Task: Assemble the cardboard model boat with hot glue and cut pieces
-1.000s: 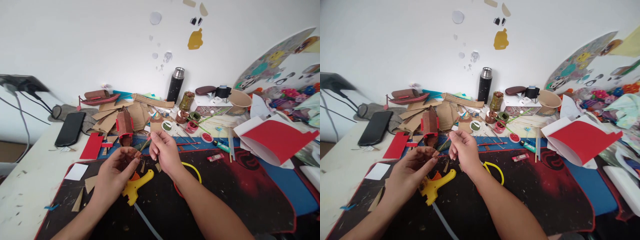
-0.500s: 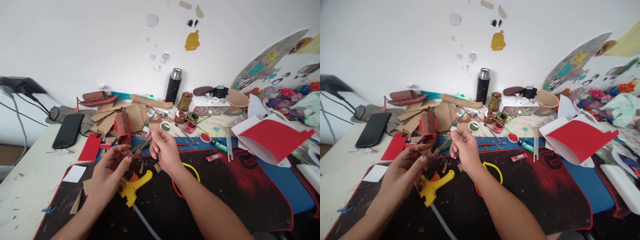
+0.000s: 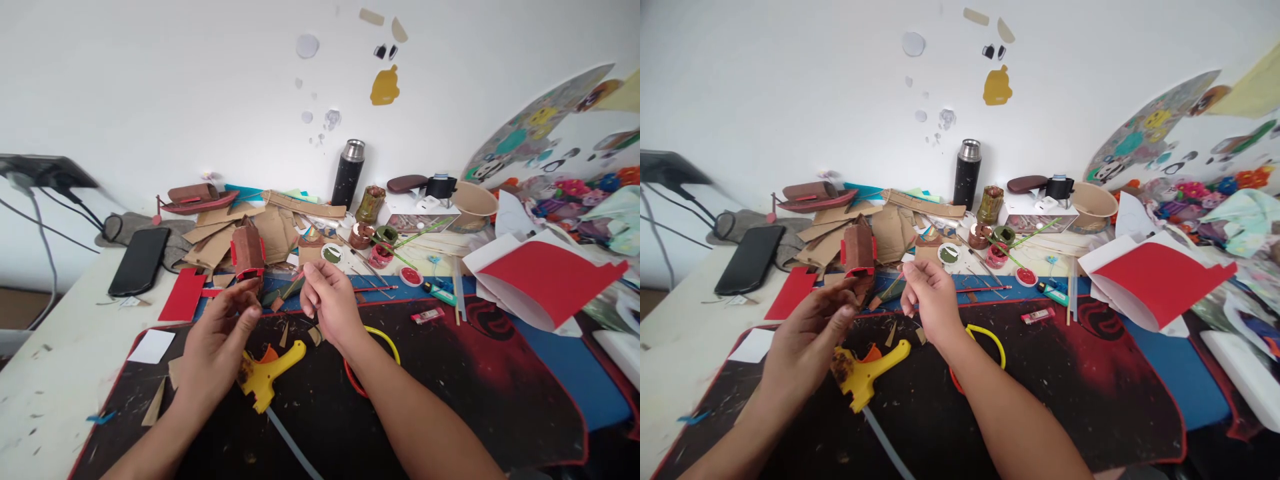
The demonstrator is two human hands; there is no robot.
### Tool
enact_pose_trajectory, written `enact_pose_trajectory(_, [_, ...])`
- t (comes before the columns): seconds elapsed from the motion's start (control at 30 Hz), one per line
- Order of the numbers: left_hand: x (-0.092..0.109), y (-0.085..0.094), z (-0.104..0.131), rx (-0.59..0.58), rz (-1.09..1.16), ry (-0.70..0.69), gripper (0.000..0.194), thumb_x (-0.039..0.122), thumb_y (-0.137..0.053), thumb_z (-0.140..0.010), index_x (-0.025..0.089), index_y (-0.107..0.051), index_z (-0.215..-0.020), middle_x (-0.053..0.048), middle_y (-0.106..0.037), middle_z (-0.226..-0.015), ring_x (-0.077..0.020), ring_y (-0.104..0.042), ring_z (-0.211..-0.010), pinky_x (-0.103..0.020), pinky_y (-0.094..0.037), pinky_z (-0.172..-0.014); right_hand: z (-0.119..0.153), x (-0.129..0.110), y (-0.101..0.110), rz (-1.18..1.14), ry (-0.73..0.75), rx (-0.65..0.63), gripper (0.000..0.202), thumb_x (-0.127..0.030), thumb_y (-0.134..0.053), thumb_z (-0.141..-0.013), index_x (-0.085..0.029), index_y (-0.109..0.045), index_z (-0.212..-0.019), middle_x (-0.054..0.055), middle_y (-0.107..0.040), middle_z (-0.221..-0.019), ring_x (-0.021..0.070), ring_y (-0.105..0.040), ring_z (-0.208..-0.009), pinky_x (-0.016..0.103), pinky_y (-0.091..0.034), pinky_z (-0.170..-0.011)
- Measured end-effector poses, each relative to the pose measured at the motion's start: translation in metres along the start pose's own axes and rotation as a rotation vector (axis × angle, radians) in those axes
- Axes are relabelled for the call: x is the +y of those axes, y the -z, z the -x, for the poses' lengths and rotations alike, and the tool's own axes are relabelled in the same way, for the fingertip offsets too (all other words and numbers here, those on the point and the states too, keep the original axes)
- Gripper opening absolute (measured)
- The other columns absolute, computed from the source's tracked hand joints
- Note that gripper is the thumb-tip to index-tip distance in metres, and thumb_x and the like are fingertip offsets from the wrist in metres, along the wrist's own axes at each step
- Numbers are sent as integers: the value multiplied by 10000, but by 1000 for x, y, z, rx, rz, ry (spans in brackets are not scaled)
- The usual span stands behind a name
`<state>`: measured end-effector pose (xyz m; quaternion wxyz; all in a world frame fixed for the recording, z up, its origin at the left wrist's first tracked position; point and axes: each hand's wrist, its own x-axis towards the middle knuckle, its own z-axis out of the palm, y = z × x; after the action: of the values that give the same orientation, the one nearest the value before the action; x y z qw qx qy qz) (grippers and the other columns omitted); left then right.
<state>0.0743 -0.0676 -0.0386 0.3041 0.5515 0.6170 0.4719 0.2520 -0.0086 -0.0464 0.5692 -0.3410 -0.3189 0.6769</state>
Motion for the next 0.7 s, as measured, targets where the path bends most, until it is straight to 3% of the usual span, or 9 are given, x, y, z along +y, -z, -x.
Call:
enact_pose_trajectory(0.1, [0,-5,1,-68,-13,-29,434,495,-783,-849,232,-709,-1187,-46,-772,-977,-223,-727,-813,-318,-585,-680,2,1,-1,3,1,1,426,-558,-885,-808,-213,-637,-852,-120,-450,-498,79,-446,-372,186,-284,-363])
enact_pose_trajectory(0.33, [0,-8,3,-69,-92,-40,314,478,-745,-867,225,-707,-1048,-33,-787,-885,-185,-671,-653,-304,-551,-605,4,3,-5,12,18,6,429,-555,-893,-801,-203,-650,-834,-123,-433,-489,66,-408,-363,184,-291,-361])
enact_pose_trajectory(0.7, [0,-4,3,-150,-28,56,325,529,-703,-905,224,-776,-993,-70,-824,-944,-241,-746,-788,-308,-556,-643,4,6,-4,41,30,12,427,-555,-892,-807,-200,-654,-819,-118,-429,-491,67,-415,-358,188,-284,-358])
